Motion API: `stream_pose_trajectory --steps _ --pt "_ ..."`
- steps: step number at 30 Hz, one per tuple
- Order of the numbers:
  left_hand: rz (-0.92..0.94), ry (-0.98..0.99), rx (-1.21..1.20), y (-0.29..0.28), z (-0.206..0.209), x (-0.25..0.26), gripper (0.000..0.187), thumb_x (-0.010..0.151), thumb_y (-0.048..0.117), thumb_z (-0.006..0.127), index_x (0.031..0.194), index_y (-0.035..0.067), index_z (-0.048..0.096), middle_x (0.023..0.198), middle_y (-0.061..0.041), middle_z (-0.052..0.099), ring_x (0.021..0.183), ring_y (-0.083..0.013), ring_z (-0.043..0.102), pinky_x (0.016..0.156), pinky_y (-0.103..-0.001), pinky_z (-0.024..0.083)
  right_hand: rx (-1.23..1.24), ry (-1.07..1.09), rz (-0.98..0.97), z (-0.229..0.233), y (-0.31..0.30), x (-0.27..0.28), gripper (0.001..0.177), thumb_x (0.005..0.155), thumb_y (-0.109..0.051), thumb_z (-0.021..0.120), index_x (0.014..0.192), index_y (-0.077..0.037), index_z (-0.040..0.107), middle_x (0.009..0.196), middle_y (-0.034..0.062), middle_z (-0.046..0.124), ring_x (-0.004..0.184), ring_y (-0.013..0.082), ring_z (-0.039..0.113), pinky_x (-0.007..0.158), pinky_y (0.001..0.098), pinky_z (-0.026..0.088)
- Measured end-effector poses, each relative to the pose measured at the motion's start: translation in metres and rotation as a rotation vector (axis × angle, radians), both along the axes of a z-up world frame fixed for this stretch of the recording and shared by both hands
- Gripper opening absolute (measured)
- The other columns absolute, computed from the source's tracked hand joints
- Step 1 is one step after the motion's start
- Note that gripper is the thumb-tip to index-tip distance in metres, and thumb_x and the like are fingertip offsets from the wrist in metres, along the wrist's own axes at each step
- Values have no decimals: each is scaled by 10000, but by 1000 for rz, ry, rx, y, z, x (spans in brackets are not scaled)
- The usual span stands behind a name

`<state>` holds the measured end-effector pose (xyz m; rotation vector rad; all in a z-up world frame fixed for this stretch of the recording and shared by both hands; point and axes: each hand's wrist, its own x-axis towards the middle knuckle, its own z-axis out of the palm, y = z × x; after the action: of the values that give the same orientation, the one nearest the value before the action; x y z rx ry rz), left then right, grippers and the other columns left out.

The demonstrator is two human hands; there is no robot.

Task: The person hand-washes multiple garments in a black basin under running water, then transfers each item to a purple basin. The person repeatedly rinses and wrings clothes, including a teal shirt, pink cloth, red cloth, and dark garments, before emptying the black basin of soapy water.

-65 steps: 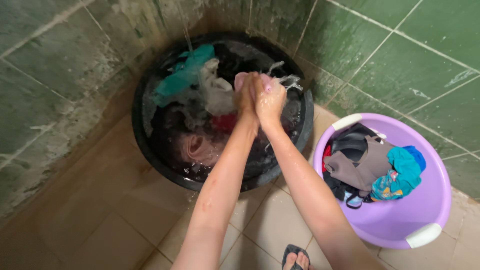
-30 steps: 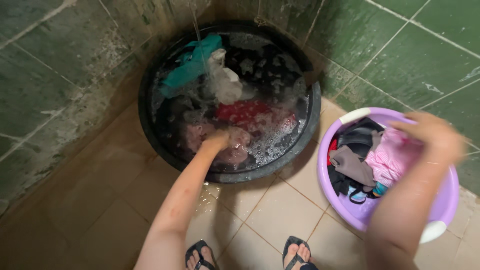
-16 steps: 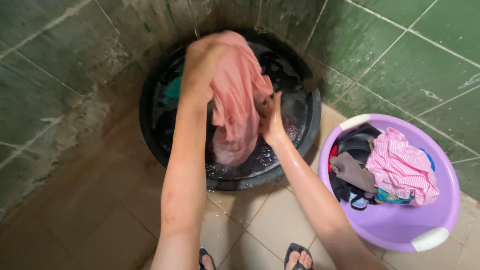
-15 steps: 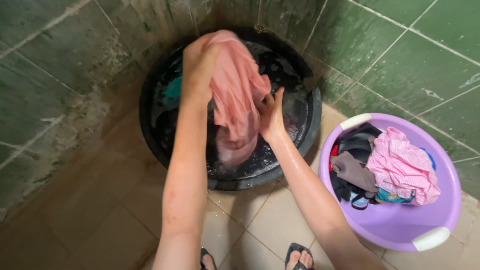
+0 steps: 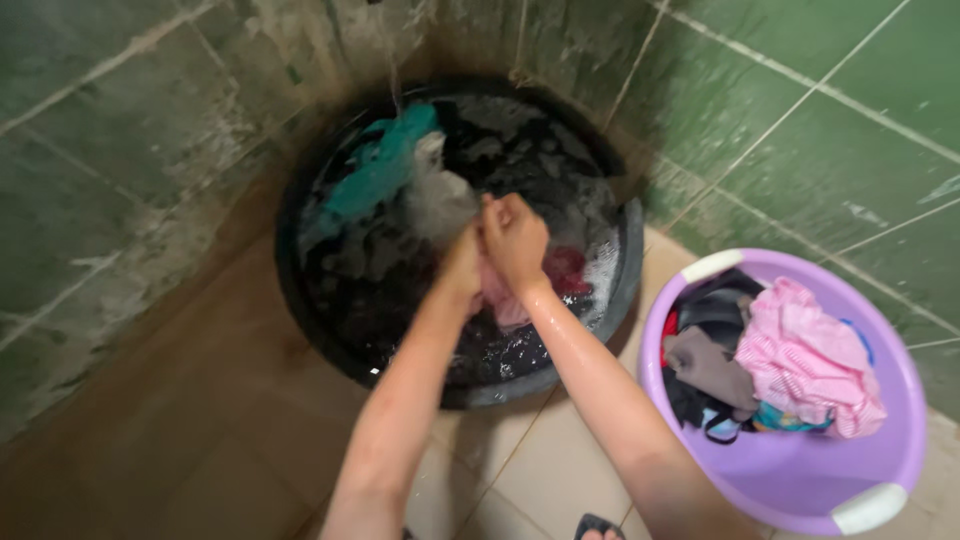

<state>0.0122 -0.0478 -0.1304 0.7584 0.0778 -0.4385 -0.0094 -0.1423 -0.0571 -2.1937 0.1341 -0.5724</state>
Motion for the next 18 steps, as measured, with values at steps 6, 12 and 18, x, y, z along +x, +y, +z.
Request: stream_pose_trajectory --steps 6,12,18 --pt "69 1 352 91 40 34 391 941 370 649 1053 -2 687 979 -94 688 831 -186 643 743 -365 533 1171 786 149 -52 -115 40 594 999 -583 400 1138 -70 665 1115 87 731 1034 226 679 884 365 549" --pt "-81 120 560 16 5 3 494 987 484 581 1057 5 675 966 -134 670 790 -199 623 691 -358 516 1607 706 369 -97 -145 46 422 995 -439 560 1164 -57 616 1234 152 637 1165 329 586 1045 475 492" --pt "160 -254 807 -45 -48 -16 478 1021 433 583 1104 -28 675 992 -174 674 850 -216 620 719 -349 501 1142 772 500 -116 -118 30 224 1055 -203 722 1162 -15 668 1114 151 620 970 272 574 761 419 450"
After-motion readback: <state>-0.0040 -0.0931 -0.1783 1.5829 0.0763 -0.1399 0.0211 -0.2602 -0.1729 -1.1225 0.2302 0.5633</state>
